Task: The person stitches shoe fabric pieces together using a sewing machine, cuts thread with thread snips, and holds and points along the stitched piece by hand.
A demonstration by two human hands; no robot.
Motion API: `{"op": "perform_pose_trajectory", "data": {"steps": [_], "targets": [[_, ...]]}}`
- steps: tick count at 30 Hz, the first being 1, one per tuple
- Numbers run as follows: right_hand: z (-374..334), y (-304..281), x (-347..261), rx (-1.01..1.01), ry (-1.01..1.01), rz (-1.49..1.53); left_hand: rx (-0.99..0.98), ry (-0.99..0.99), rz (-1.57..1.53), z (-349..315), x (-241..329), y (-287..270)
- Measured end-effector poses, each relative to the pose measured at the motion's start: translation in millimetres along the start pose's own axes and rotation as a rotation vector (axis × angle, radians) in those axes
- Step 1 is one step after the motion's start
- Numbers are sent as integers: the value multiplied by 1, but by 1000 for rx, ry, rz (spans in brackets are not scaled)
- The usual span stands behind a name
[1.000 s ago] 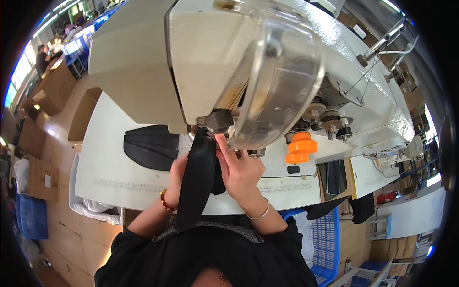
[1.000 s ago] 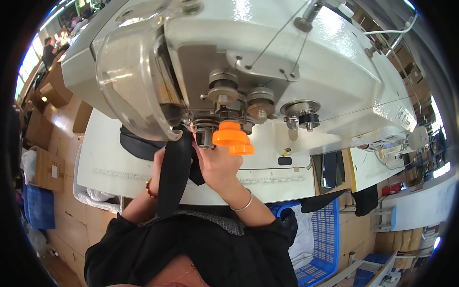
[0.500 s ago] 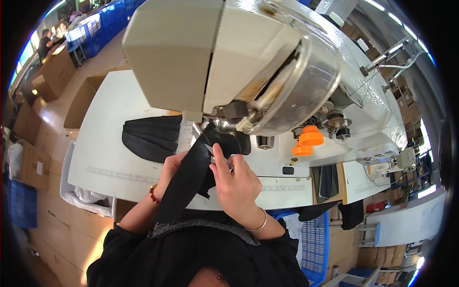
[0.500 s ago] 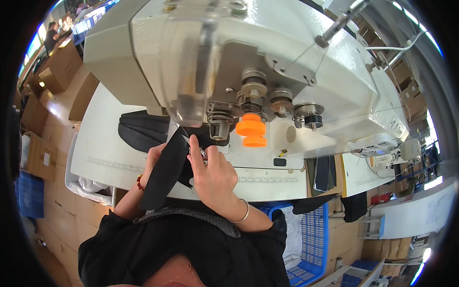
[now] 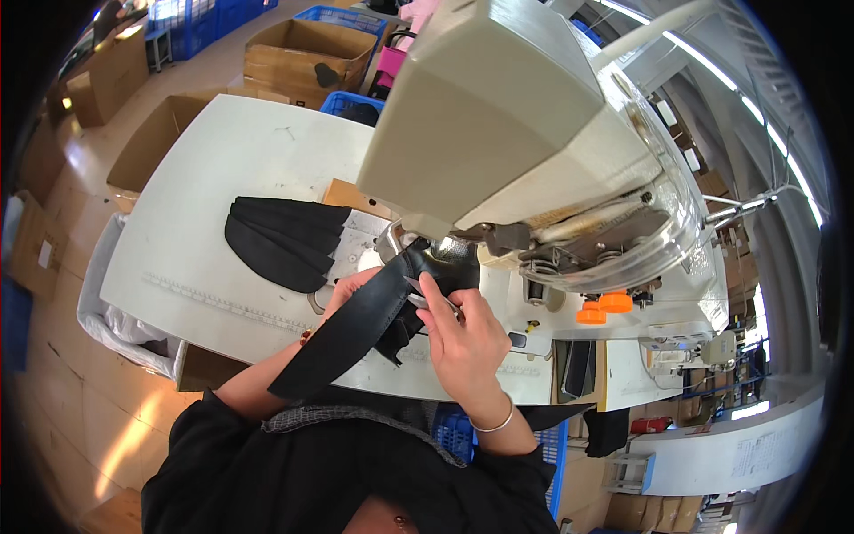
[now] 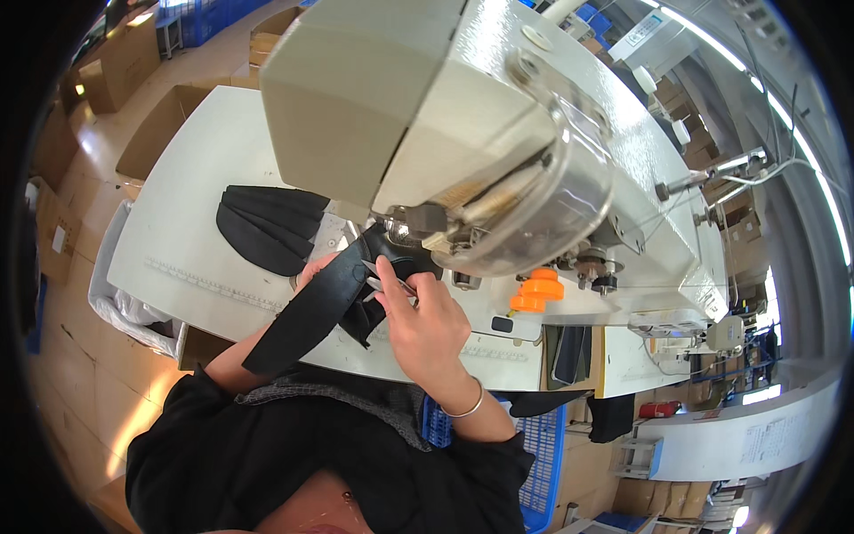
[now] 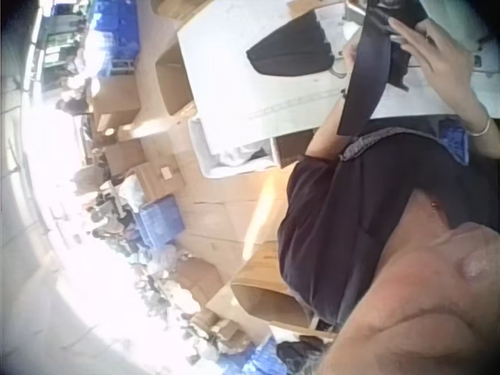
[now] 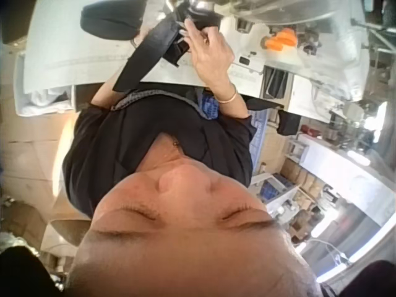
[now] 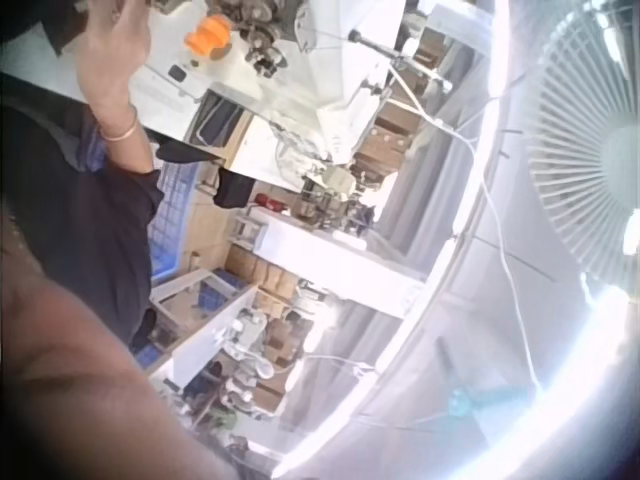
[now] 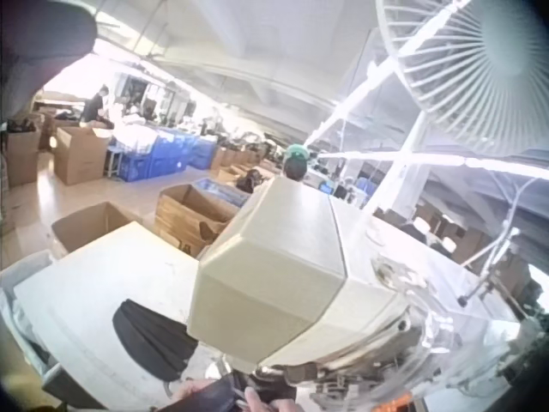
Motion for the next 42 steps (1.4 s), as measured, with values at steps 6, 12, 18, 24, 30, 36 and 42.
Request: {"op": "perform_pose_trajectory", "data": {"steps": [6, 12, 18, 24, 30, 36, 42], "targets": [[-10, 14, -6, 57, 132, 25, 63, -10, -52, 13, -19, -6], [-4, 12, -10, 45, 134, -50, -39, 22, -63, 2, -10, -3], [1, 8, -6, 56, 88, -54, -10, -24, -64, 6, -16, -3], [6, 14, -3, 44, 64, -36, -29, 6, 52, 19, -25, -8], [3, 5, -1, -69, 76, -25, 82, -105, -143, 8, -16, -9], [-1, 7, 0, 0, 159, -2, 78, -144, -159, 13, -25, -9], [3, 15, -1, 29, 155, 8, 54, -95, -150, 9, -24, -6]]}}
Point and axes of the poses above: each hand's wrist, its own z-axis towards the middle knuckle, its own y-axis out of the palm, x = y × z, the point moved 1 cm from there along z, towards the middle knuckle, and after that the axes turned 10 degrees about x, right-handed, at the moved point
